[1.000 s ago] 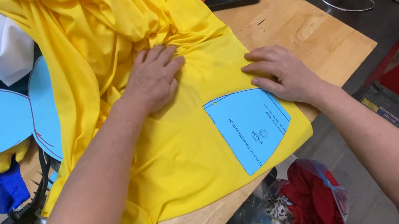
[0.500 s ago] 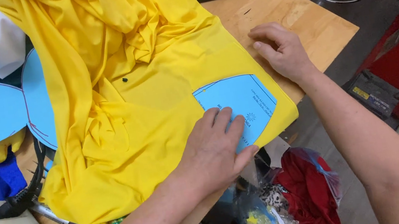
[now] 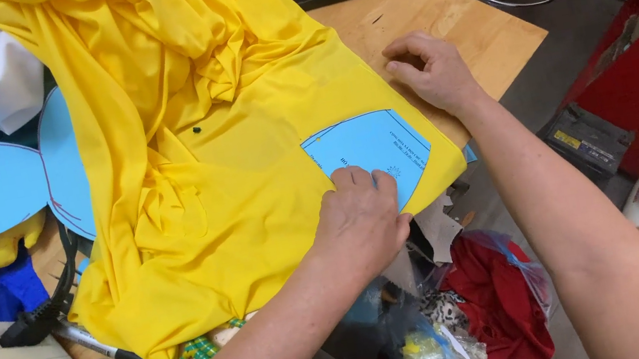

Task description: The person places a blue paper pattern onto a yellow fabric laid on a wooden table. They smooth the fabric and pattern, then use a red marker to trace the outline of the pattern onto the fabric. Finally, they remove the pattern and place the marker on the table.

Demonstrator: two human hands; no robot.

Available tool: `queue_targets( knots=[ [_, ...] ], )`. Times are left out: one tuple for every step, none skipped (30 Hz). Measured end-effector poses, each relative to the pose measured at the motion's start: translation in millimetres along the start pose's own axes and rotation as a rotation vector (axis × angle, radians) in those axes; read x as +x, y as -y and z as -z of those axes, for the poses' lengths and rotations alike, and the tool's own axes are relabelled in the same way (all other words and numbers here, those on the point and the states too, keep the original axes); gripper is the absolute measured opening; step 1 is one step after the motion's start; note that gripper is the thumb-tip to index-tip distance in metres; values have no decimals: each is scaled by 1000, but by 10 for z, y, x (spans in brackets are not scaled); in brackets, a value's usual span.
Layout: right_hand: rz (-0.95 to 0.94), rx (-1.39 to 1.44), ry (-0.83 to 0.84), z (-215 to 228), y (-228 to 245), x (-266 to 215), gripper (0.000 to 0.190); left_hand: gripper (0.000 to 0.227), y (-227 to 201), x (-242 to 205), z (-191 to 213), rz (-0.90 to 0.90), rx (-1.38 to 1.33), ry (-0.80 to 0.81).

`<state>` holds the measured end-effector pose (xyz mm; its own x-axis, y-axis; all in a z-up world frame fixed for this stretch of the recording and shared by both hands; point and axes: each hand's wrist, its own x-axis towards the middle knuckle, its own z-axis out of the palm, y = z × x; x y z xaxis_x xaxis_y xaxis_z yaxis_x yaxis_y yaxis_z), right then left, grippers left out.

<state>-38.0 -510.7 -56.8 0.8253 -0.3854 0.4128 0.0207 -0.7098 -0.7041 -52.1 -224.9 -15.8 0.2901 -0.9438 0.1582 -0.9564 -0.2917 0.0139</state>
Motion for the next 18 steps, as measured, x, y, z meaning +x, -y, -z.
queue_targets(
  knots=[
    [4, -8, 3, -11, -19, 2, 22, 61, -8, -3, 15, 6, 20, -22],
    [8, -15, 5, -27, -41, 7, 21, 59, -12, -4, 26, 11, 41, -44],
    [7, -17, 5, -22, -25, 11, 21, 59, -9, -7, -6, 10, 40, -44],
    [57, -59, 48, -18, -9, 17, 24, 57, -4, -9, -37, -5, 53, -60],
    [109, -100, 94, -13, 10, 33, 27, 55, -1, -8, -65, -17, 67, -77],
    [110, -101, 96, -12, 18, 28, 27, 55, 0, -8, -88, -15, 65, -77],
    [113, -121, 121, -12, 28, 30, 31, 51, 2, -8, -109, -6, 18, -99],
    [116, -142, 145, -7, 40, 33, 35, 48, 2, -6, -125, 2, -29, -120],
    [119, -143, 147, -10, 32, 35, 35, 48, 21, 5, -253, 5, -28, -123],
    [101, -163, 164, -8, 24, 37, 39, 45, 37, 18, -378, -14, -96, -142],
    [84, -182, 177, -11, 18, 47, 43, 43, 66, 35, -501, -35, -161, -162],
    [88, -182, 176, -15, 27, 71, 43, 43, 95, 14, -353, -35, -157, -165],
    [84, -185, 180, -18, 29, 65, 42, 36, 111, -16, -211, -63, -197, -145],
    [80, -189, 185, -20, 27, 57, 41, 30, 125, -45, -72, -90, -237, -125],
    [76, -189, 183, -16, 7, 54, 41, 30, 135, -46, -37, -93, -238, -122],
    [76, -178, 189, -13, -11, 49, 40, 28, 147, -48, -2, -109, -232, -115],
    [79, -168, 195, -11, -26, 54, 38, 26, 161, -49, 35, -124, -225, -110],
    [78, -167, 194, -6, -54, 61, 38, 26, 145, -46, 33, -125, -225, -109]
  ],
)
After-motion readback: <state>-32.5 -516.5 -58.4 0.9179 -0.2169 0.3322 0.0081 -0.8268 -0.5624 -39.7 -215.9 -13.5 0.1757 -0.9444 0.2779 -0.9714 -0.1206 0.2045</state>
